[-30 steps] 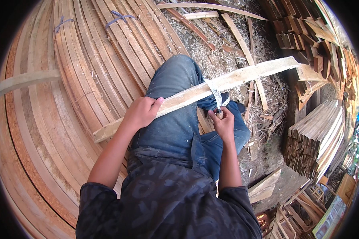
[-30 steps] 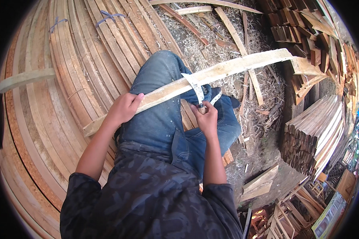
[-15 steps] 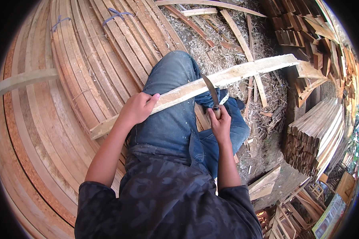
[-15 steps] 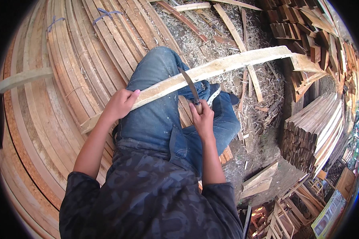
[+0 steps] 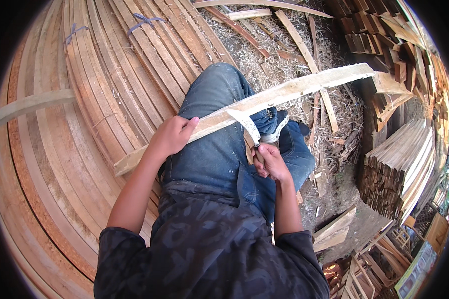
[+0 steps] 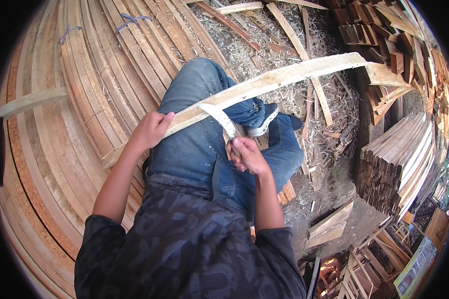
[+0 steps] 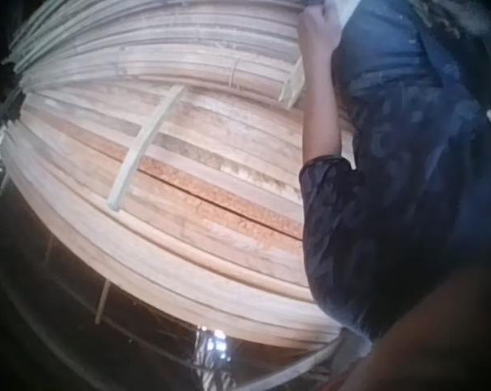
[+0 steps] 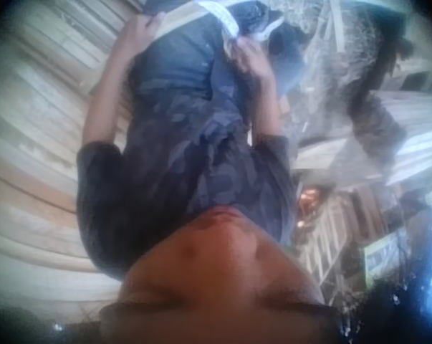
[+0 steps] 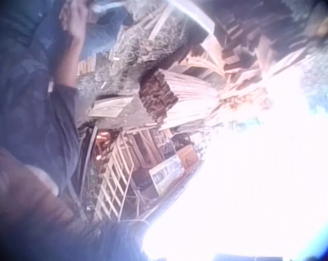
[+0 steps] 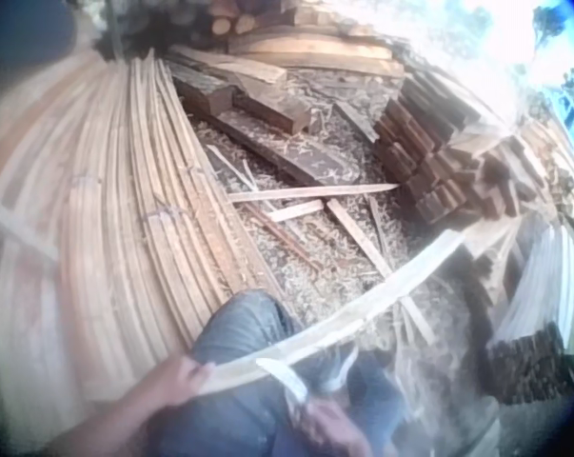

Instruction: The person sits on the ground and uses a curved knife to shave thin strips from a long piece of wood held between their legs. They repeatedly draw the knife along the wood to remove the outer layer, creating a pile of wood shavings.

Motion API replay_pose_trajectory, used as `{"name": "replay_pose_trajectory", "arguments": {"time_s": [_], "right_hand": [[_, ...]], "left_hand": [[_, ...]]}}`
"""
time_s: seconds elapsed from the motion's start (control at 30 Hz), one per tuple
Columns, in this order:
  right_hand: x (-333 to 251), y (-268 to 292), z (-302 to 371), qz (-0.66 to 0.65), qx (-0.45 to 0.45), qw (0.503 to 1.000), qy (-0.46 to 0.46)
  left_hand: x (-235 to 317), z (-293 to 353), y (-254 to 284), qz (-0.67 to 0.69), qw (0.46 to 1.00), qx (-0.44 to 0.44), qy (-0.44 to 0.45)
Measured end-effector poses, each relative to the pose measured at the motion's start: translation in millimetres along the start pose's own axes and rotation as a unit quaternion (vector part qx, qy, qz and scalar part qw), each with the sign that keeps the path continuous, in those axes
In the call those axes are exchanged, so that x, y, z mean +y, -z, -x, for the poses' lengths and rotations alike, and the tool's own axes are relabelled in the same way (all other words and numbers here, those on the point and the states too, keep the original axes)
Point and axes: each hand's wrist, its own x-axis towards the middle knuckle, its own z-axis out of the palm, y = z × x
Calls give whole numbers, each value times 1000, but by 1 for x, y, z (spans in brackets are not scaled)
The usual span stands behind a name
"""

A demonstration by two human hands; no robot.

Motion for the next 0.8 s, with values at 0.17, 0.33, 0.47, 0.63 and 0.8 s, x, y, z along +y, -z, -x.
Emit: {"name": "replay_pose_trajectory", "arguments": {"time_s": [0.17,0.33,0.47,0.63,0.8], "right_hand": [[0,16,-7,22,103,991,83],[-3,6,-9,-40,86,993,64],[0,5,-11,-21,54,997,53],[1,14,-11,-20,100,992,76],[-5,13,-9,-17,52,997,61]], "left_hand": [[-6,-3,-4,9,1000,4,-14],[-5,-1,-3,17,1000,16,-18],[-3,-3,-2,2,1000,3,-4],[-6,-3,-3,-3,1000,10,-20],[-9,-3,-4,-2,1000,9,-13]]}}
